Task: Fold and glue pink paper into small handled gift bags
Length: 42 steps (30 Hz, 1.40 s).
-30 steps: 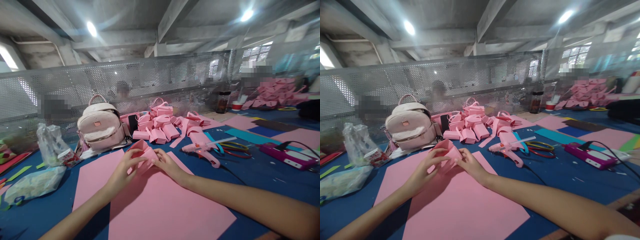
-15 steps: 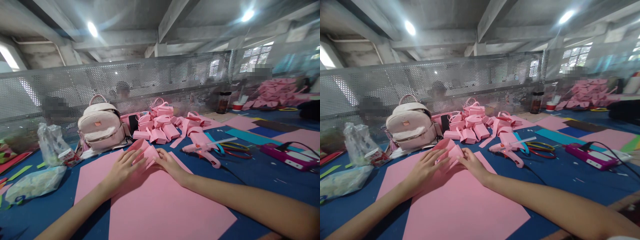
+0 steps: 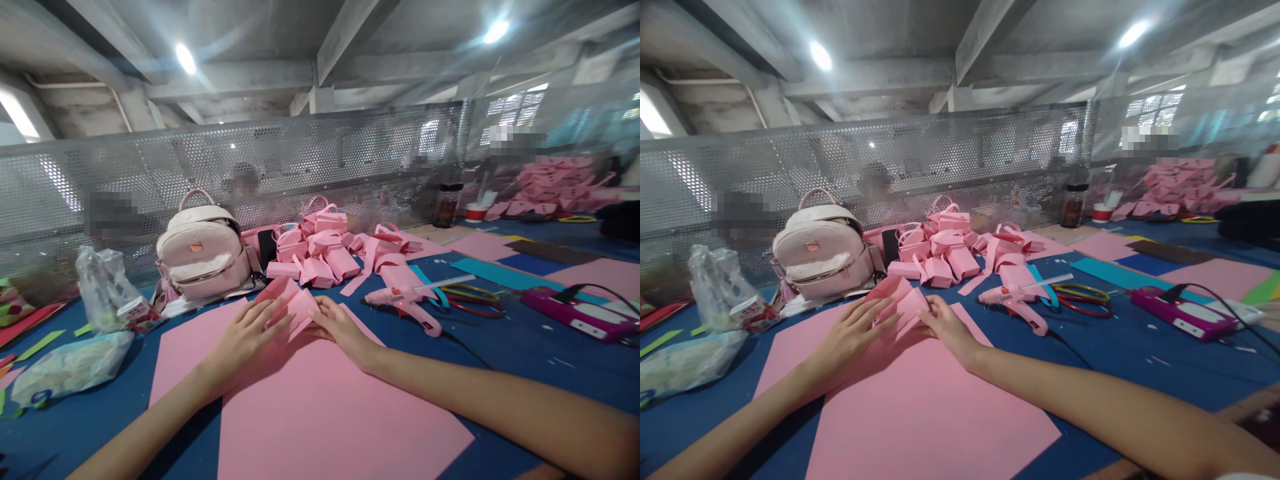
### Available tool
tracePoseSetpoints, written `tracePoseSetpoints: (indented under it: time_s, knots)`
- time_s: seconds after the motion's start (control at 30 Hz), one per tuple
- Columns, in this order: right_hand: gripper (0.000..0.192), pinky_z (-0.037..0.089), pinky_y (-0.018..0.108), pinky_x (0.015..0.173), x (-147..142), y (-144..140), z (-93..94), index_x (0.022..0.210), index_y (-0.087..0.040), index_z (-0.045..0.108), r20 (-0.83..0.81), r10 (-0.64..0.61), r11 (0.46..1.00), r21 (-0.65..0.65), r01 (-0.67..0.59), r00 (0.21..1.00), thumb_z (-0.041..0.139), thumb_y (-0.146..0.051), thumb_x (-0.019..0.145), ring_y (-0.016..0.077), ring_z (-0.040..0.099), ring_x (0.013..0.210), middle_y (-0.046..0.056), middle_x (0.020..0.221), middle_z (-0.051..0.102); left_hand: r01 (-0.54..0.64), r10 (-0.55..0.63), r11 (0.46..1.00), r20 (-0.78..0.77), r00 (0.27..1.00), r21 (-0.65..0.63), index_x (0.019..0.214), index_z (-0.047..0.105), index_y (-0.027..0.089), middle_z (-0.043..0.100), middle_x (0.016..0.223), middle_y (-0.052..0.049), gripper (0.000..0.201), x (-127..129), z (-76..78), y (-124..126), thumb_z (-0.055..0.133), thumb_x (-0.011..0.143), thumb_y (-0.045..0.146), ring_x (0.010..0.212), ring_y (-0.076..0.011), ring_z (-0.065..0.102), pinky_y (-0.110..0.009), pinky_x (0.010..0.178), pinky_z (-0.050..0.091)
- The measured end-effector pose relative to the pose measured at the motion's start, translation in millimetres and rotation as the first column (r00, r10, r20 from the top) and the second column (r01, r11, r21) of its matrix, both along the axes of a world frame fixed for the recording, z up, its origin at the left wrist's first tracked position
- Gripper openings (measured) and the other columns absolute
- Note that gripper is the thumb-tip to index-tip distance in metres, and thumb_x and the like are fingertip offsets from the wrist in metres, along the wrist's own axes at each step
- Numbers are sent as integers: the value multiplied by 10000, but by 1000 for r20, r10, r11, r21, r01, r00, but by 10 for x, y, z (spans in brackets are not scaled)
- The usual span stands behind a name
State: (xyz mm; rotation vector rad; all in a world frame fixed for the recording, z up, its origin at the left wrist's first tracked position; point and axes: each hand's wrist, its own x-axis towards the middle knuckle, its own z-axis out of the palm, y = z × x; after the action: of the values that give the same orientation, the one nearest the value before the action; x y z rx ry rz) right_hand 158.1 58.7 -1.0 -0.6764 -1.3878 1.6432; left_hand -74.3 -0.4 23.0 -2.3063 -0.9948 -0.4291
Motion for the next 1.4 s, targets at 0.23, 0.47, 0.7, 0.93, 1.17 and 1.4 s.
tracePoseSetpoints:
  time_s: [0.23, 0.47, 0.7, 0.93, 1.17, 1.4]
  knots:
    - [448, 567, 372, 875, 5, 36, -23, 931, -231, 536, 4, -39, 999, -13, 39, 999, 777, -567, 757, 226, 693, 1012, 20, 1014, 659, 7, -7, 1000, 2, 1000, 29, 1385, 563, 222, 570, 1462, -115, 433, -25, -21, 15, 598, 956, 260, 1322, -278, 531, -433, 1114, 389]
    - [443, 563, 370, 865, -3, 30, -18, 961, -238, 558, 17, -11, 1000, -4, 11, 1000, 775, -566, 760, 233, 699, 1002, 26, 1036, 680, 17, -16, 1000, -32, 999, 21, 1381, 570, 232, 569, 1472, -93, 473, -43, 2, 2, 641, 932, 363, 1321, -260, 523, -401, 1131, 336]
    - [450, 569, 367, 842, -5, -12, 40, 982, -227, 580, 23, 61, 998, 13, -61, 998, 791, -557, 762, 235, 707, 979, 42, 1085, 691, 18, -9, 996, -102, 995, 93, 1386, 562, 241, 573, 1471, -83, 433, -37, 13, 1, 549, 959, 171, 1326, -238, 510, -384, 1142, 276]
    - [444, 563, 358, 832, -5, -33, 63, 999, -226, 576, 16, 76, 997, 14, -76, 997, 792, -541, 772, 224, 708, 959, 37, 1077, 694, 21, -14, 997, -106, 994, 73, 1416, 539, 235, 544, 1493, -93, 484, -39, -2, -5, 531, 942, 141, 1350, -255, 486, -407, 1158, 287]
    - [405, 551, 358, 837, 1, -15, 35, 1039, -223, 581, 9, 59, 998, -2, -59, 998, 722, -552, 849, 222, 704, 958, 42, 1068, 700, 29, -29, 1000, -25, 999, -8, 1404, 549, 231, 534, 1493, -118, 489, -21, 17, -8, 457, 955, 59, 1381, -254, 459, -441, 1130, 339]
    - [362, 557, 369, 847, 13, 30, -23, 992, -220, 585, -31, 49, 998, -23, -50, 998, 701, -542, 874, 222, 708, 942, 41, 1022, 717, 111, -111, 994, 16, 994, -23, 1370, 572, 213, 540, 1493, -93, 423, -19, 56, -36, 444, 994, 69, 1382, -231, 443, -427, 1167, 279]
